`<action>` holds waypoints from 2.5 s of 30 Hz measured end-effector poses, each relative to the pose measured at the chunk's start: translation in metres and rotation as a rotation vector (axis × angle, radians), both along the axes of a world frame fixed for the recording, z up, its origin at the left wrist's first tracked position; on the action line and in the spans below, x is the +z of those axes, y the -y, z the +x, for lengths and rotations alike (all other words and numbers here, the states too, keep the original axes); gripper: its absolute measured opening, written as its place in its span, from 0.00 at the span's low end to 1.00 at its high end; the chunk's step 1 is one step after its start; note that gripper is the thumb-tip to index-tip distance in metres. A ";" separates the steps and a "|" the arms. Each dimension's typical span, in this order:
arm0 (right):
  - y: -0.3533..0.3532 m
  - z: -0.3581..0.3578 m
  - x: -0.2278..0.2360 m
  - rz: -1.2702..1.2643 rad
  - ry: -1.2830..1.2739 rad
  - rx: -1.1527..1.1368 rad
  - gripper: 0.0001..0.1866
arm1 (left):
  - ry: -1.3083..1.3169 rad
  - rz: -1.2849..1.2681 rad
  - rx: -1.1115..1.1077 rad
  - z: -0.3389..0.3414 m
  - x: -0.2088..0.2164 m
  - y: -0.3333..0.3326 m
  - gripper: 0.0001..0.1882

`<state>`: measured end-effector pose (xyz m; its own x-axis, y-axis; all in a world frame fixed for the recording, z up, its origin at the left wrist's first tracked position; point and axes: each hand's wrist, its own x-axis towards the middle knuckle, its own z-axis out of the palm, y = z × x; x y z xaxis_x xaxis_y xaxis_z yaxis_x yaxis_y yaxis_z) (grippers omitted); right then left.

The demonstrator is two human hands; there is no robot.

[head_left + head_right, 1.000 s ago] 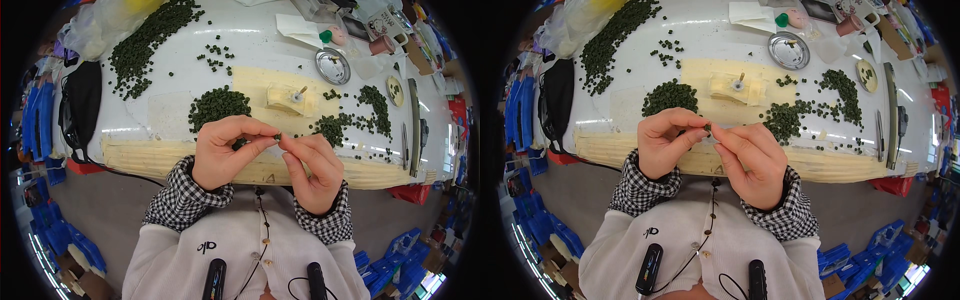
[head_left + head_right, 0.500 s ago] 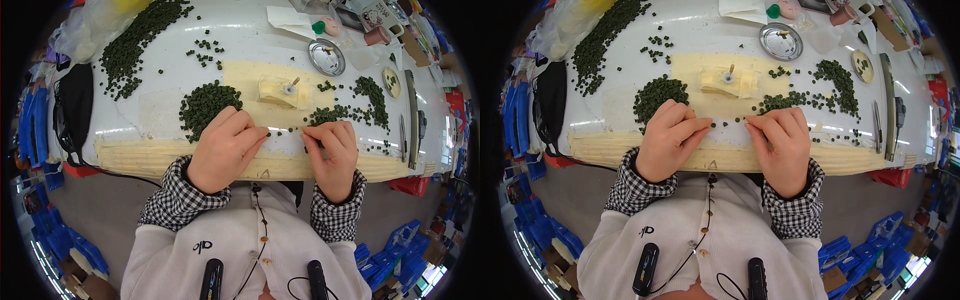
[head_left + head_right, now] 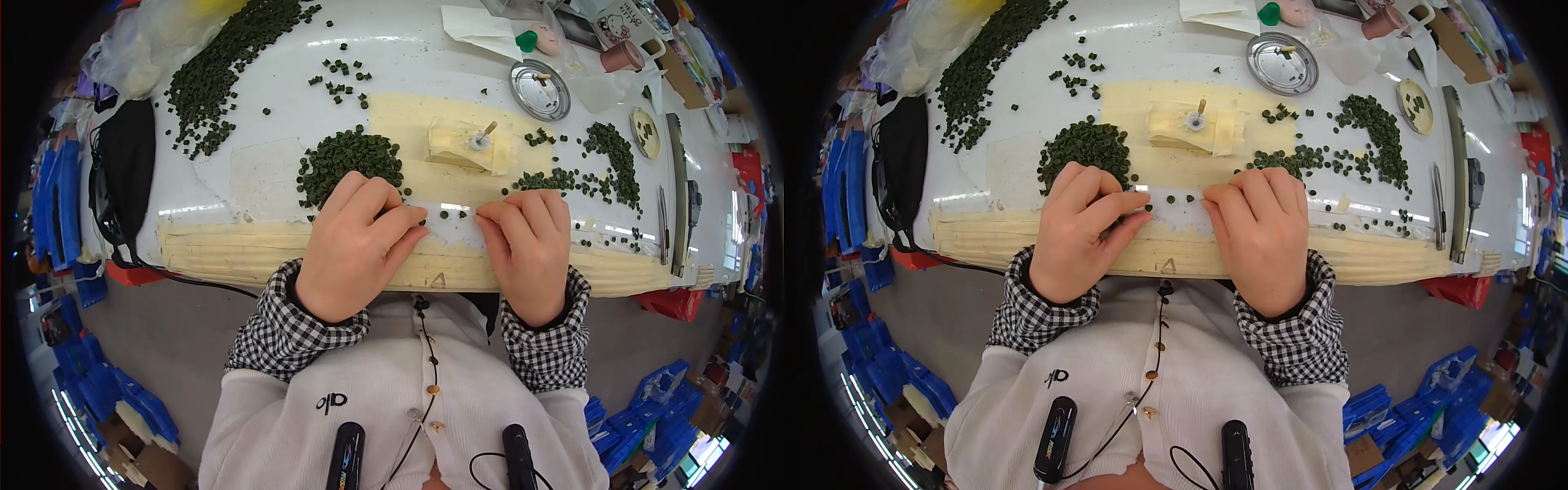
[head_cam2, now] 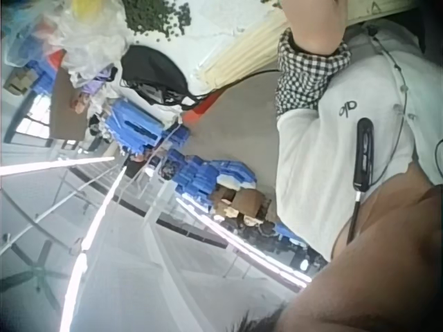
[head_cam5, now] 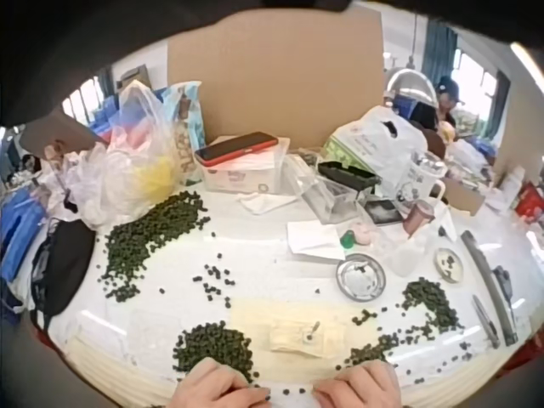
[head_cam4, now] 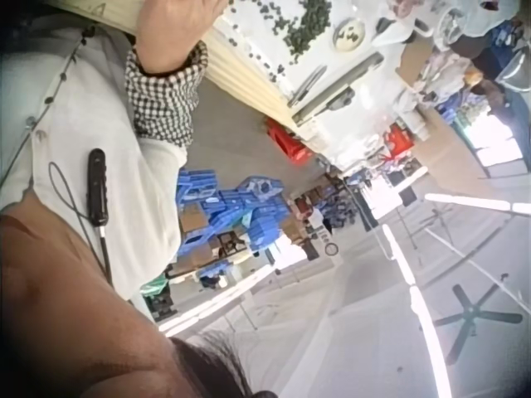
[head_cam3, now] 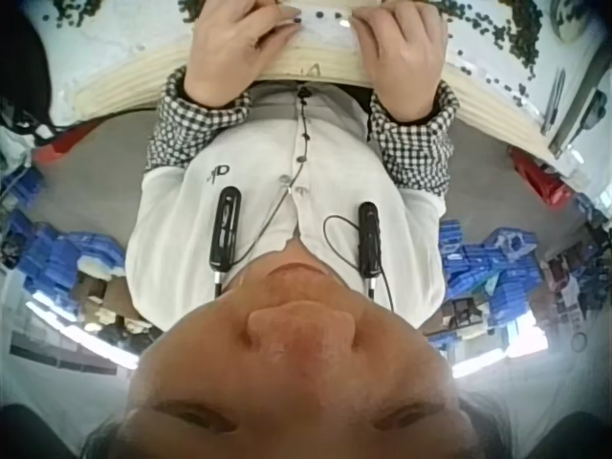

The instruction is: Inspecting and handling small green plastic components at a workbench.

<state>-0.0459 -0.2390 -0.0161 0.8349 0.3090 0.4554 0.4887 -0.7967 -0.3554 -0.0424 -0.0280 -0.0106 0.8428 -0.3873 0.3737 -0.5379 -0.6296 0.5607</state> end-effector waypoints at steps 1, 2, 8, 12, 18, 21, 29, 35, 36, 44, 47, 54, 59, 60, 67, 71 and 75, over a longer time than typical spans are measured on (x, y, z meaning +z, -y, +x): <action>0.001 0.000 0.000 0.017 -0.019 0.001 0.10 | 0.021 -0.002 -0.008 0.000 0.000 0.003 0.13; 0.002 0.000 0.000 0.053 -0.025 -0.006 0.10 | 0.042 -0.005 -0.015 0.001 0.000 0.008 0.13; 0.000 -0.008 0.008 0.374 -0.179 -0.094 0.08 | 0.164 0.084 -0.040 0.006 -0.012 0.035 0.14; 0.004 -0.014 0.008 0.574 -0.278 -0.105 0.07 | 0.159 0.078 -0.049 0.009 -0.013 0.038 0.13; 0.003 -0.019 0.012 1.012 -0.571 -0.070 0.07 | -0.206 -0.461 -0.065 0.005 0.004 0.031 0.09; -0.004 -0.019 0.016 1.235 -0.735 -0.012 0.06 | -0.630 -0.853 -0.080 0.003 0.008 0.024 0.07; -0.015 -0.016 0.011 1.310 -0.735 0.170 0.05 | -0.981 -1.193 -0.180 0.001 0.001 0.012 0.10; -0.020 -0.016 0.010 1.214 -0.621 0.158 0.06 | -0.977 -1.217 -0.152 0.000 0.004 0.012 0.11; -0.020 -0.016 0.010 1.214 -0.613 0.153 0.06 | -0.976 -1.224 -0.146 -0.001 0.005 0.013 0.11; -0.024 -0.016 0.009 1.144 -0.514 0.090 0.07 | -0.910 -1.219 -0.178 -0.003 0.000 0.014 0.11; -0.025 -0.016 0.008 1.097 -0.481 0.083 0.08 | -0.909 -1.230 -0.196 -0.003 -0.002 0.013 0.10; -0.027 -0.014 0.008 1.040 -0.416 0.076 0.07 | -0.873 -1.252 -0.175 -0.005 -0.002 0.014 0.11; -0.028 -0.014 0.007 1.046 -0.399 0.062 0.07 | -0.871 -1.262 -0.085 -0.003 0.004 0.016 0.12; -0.029 -0.014 0.009 1.051 -0.405 0.057 0.07 | -0.836 -1.246 -0.118 -0.003 0.002 0.016 0.11; -0.030 -0.013 0.010 0.982 -0.384 0.064 0.07 | -0.691 -1.159 -0.156 -0.005 -0.006 0.015 0.10; -0.031 -0.013 0.011 0.991 -0.391 0.074 0.07 | -0.655 -1.137 -0.082 -0.006 -0.001 0.018 0.11; -0.033 -0.014 0.012 1.083 -0.466 0.047 0.06 | -0.631 -1.094 -0.083 -0.006 -0.001 0.017 0.12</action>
<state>-0.0602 -0.2058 -0.0044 0.9881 -0.0163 0.1527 0.1533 0.0456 -0.9871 -0.0480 -0.0445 -0.0114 0.9788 -0.1906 0.0744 -0.0038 0.3466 0.9380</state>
